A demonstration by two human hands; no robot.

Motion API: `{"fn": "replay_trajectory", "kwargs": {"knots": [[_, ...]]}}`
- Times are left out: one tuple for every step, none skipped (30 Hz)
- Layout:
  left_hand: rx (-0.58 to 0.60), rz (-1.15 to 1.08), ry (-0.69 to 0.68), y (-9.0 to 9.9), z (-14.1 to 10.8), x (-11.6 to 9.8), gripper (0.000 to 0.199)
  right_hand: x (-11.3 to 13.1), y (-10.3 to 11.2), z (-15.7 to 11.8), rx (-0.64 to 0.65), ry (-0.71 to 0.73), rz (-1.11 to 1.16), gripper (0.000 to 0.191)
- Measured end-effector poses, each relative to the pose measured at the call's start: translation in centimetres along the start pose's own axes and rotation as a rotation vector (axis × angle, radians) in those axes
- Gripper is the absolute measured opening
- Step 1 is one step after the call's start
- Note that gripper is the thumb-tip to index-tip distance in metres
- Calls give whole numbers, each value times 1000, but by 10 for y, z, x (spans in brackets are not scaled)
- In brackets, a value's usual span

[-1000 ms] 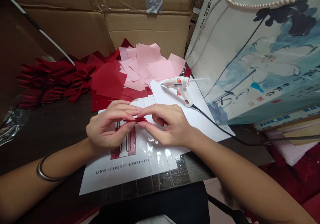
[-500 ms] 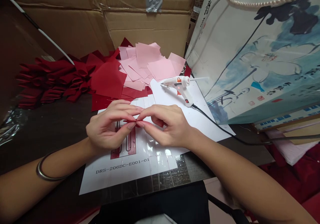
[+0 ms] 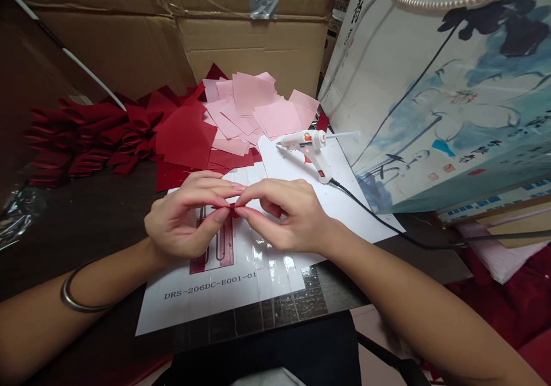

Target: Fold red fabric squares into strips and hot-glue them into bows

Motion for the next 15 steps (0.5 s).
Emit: {"fn": "replay_trajectory", "kwargs": {"knots": [[2, 2, -1, 0, 0, 0, 22, 0, 0, 0, -4, 3, 0, 5], [4, 3, -1, 0, 0, 0, 21, 0, 0, 0, -6, 3, -3, 5], [4, 5, -1, 0, 0, 0, 21, 0, 0, 0, -7, 3, -7, 5], [2, 6, 1, 0, 1, 0, 20, 0, 0, 0, -8, 3, -11, 5], [0, 7, 5, 0, 1, 0, 19, 0, 0, 0, -9, 3, -13, 5], [-2, 6, 10, 0, 1, 0, 19, 0, 0, 0, -10, 4, -14, 4], [-4, 5, 14, 0, 1, 0, 18, 0, 0, 0, -9, 3, -15, 4], [-4, 3, 16, 1, 2, -1, 18, -1, 0, -1, -5, 1, -16, 4], [-3, 0, 18, 1, 1, -1, 18, -1, 0, -1, -3, -1, -14, 3], [-1, -3, 20, 1, 1, -1, 18, -1, 0, -1, -1, -4, -15, 3], [1, -5, 22, 1, 1, -1, 19, -1, 0, -1, -1, -7, -18, 3], [2, -5, 26, 1, 1, -1, 19, -1, 0, -2, -6, -9, -24, 3], [1, -5, 31, 1, 1, -1, 19, -1, 0, -2, -14, -10, -32, 3], [-1, -3, 35, 1, 1, -1, 19, -1, 1, -2, -23, -10, -40, 4], [-3, 0, 37, 1, 1, -1, 19, -1, 1, -1, -31, -11, -47, 4]]}}
Point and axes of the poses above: each hand's wrist, its own z-axis towards the middle knuckle, its own y-axis out of the back of the hand, x = y × z, the point moved 4 cm from there along z, towards the middle knuckle, and after that the axes turned 12 degrees about -y, right-handed, at the moved point
